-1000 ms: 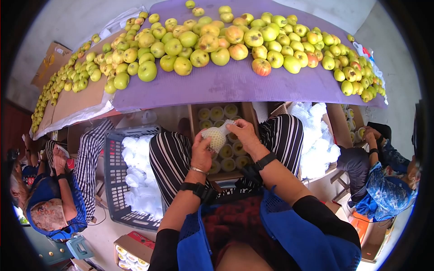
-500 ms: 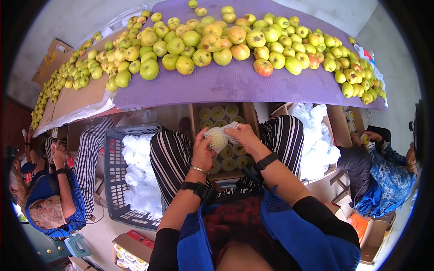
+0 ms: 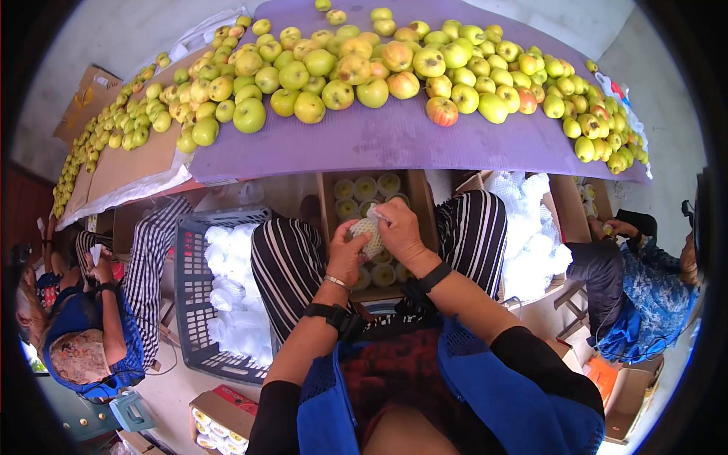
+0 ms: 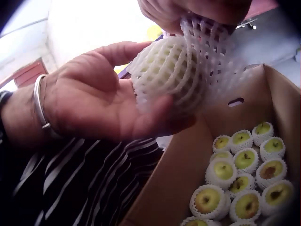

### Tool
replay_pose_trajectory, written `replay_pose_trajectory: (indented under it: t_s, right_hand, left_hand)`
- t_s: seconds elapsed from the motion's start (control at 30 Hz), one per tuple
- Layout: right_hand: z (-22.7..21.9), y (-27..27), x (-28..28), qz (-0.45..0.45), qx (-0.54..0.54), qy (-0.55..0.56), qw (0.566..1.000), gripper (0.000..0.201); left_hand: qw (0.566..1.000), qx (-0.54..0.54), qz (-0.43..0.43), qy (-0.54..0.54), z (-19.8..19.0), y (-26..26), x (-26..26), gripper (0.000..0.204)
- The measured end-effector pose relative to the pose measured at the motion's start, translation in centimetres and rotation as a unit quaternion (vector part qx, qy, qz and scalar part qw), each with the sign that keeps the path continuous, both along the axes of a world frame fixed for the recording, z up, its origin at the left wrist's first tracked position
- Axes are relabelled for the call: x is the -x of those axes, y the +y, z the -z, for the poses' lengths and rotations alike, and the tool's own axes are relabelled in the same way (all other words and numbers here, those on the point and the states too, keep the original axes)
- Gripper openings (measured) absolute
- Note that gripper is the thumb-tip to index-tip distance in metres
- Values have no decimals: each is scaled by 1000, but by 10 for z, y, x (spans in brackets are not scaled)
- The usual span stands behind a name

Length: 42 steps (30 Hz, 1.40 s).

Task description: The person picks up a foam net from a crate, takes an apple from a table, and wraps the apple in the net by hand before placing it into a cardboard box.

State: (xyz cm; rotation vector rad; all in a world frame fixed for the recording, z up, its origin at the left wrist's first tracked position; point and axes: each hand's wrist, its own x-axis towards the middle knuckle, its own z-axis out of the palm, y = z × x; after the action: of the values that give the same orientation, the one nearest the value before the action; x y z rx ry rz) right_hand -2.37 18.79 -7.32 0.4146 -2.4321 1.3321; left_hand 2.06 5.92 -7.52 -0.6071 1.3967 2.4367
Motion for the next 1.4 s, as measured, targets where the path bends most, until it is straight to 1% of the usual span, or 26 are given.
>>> replay_pose_trajectory:
  t_s: [0.07,0.1,0.17,0.2,0.27,0.37,0.4,0.47,0.5,0.57,0.6,0.67,0.7,0.77,0.8,0.87,0.9,0.97,1.0,1.07,1.2,1.23,1.27,1.3,1.37,1.4]
  right_hand:
    - [-14,-6,-6,-68,-29,36,997,21]
    - [-20,-9,-10,-69,-29,36,997,21]
    - [-27,-15,-18,-146,-68,48,986,19]
    - [-26,-18,-19,-147,-69,48,986,19]
    - [-24,-22,-19,-146,-78,92,982,18]
    - [-27,-21,-19,-198,-85,136,967,16]
    - [-29,-20,-21,-198,-85,137,967,16]
    - [-36,-17,-25,-277,-56,141,949,13]
    - [-35,-16,-26,-277,-55,142,949,13]
    - [-29,-13,-28,-269,86,50,958,16]
    - [-25,-10,-26,-269,87,51,958,16]
    - [-20,-3,-23,-218,156,-73,960,16]
    - [-19,-1,-23,-218,156,-72,961,16]
    - [-29,2,-26,-86,145,-173,970,17]
    - [-31,2,-24,-85,144,-173,971,17]
    - [-36,1,-19,-20,37,8,999,21]
    - [-36,0,-18,-20,37,8,999,21]
    - [-37,-2,-16,-21,7,78,997,23]
    - [-36,-3,-17,-20,7,78,997,23]
    - [-30,-3,-17,-68,31,41,996,17]
    - [-9,0,-8,-65,85,-26,994,11]
    - [-3,1,-5,-52,168,-121,977,11]
    - [3,2,-2,-38,247,-214,944,12]
    - [9,3,-1,-37,247,-215,944,12]
    - [11,1,0,-8,125,-189,974,17]
    - [12,1,0,-8,124,-189,974,17]
  left_hand:
    - [998,40,-21,-52,-7,1,0,34]
    - [998,40,-22,-52,-4,-1,0,34]
    - [993,-69,-86,-51,5,-7,-1,32]
    - [992,-70,-87,-51,9,-8,0,32]
    - [961,-253,-93,55,8,-9,1,32]
    - [957,-260,-63,111,0,-9,0,34]
    - [957,-259,-62,112,2,-10,0,34]
    - [963,-244,-98,52,6,-11,0,36]
    - [964,-243,-97,52,8,-12,0,36]
    - [940,-324,-104,38,7,-14,2,38]
    - [940,-323,-103,38,6,-14,2,38]
    - [914,-382,-122,61,2,-12,2,39]
    - [914,-382,-121,62,2,-12,1,39]
    - [922,-371,-98,57,3,-13,-1,40]
    - [921,-372,-98,57,3,-13,-1,40]
    - [934,-341,-101,23,2,-12,-1,41]
    - [934,-341,-101,23,2,-12,-1,41]
    - [943,-321,-76,38,1,-11,-1,39]
    - [944,-320,-75,38,1,-10,-1,39]
    - [957,-274,-63,70,0,-7,-1,36]
    - [970,-224,-23,90,2,-6,-1,38]
    - [973,-214,0,89,3,-6,0,41]
    - [975,-204,23,88,5,-6,0,44]
    - [974,-205,23,87,7,-5,-1,44]
    - [955,-290,2,66,8,-5,1,48]
    - [955,-291,2,66,8,-5,1,48]
